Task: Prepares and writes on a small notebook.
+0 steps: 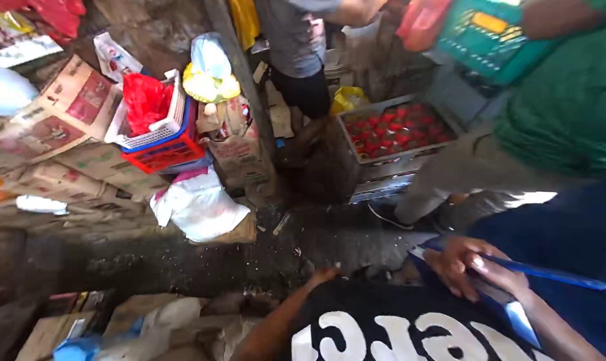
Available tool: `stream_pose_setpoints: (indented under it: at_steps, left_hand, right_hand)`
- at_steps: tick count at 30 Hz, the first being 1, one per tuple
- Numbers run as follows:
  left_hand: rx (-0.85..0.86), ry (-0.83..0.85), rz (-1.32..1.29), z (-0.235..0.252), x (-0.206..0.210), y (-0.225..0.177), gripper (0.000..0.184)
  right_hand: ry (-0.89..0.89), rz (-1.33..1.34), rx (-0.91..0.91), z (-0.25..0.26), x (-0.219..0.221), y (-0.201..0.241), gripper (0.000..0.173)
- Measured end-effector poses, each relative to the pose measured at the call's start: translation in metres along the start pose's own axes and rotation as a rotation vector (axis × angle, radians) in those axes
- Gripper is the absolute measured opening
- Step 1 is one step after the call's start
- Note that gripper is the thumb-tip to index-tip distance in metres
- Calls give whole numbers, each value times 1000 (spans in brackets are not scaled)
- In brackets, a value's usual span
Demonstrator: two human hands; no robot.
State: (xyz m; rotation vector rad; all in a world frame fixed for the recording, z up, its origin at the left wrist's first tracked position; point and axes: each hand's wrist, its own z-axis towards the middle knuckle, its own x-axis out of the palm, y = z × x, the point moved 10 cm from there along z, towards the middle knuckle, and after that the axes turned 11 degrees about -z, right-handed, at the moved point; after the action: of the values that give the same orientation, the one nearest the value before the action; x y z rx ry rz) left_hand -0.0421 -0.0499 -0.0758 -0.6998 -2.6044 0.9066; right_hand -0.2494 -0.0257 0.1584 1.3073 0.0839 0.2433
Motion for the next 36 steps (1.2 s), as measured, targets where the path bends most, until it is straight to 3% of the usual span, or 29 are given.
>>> stream_pose_setpoints:
  at_steps: [4, 8, 12, 16, 18, 22, 28, 31, 34, 36]
  left_hand:
    - [208, -142, -440, 17, -85, 28, 67]
    - [292, -203, -652, 7, -120, 16, 72]
    - [478, -97, -553, 6, -131, -48, 58]
    - [641, -30, -371, 31, -159, -117, 64]
    - [674, -44, -309, 51, -174, -144, 52]
    - [529, -111, -142, 81, -214, -187, 36]
    - [518, -36, -118, 101, -259, -264, 46]
    - [545, -68, -299, 113, -277, -288, 61]
    - [408, -308, -67, 132, -318, -283, 69]
    - [329, -352, 30, 138, -335, -279, 58]
  right_hand:
    - [272, 112, -48, 86, 33, -26, 34]
    - [411, 215, -73, 160, 61, -53, 31]
    - [260, 162, 64, 251, 64, -116, 34]
    - [95, 181, 279, 328, 51, -186, 35]
    - [67, 231, 291, 367, 46, -207, 36]
    - [-63, 266, 325, 451, 17, -228, 41]
    - [-399, -119, 311, 562, -42, -240, 31]
    - [-369, -321, 340, 601, -12, -242, 38]
    - [-208, -500, 327, 625, 47, -246, 36]
    - [-109, -608, 278, 637, 79, -245, 37]
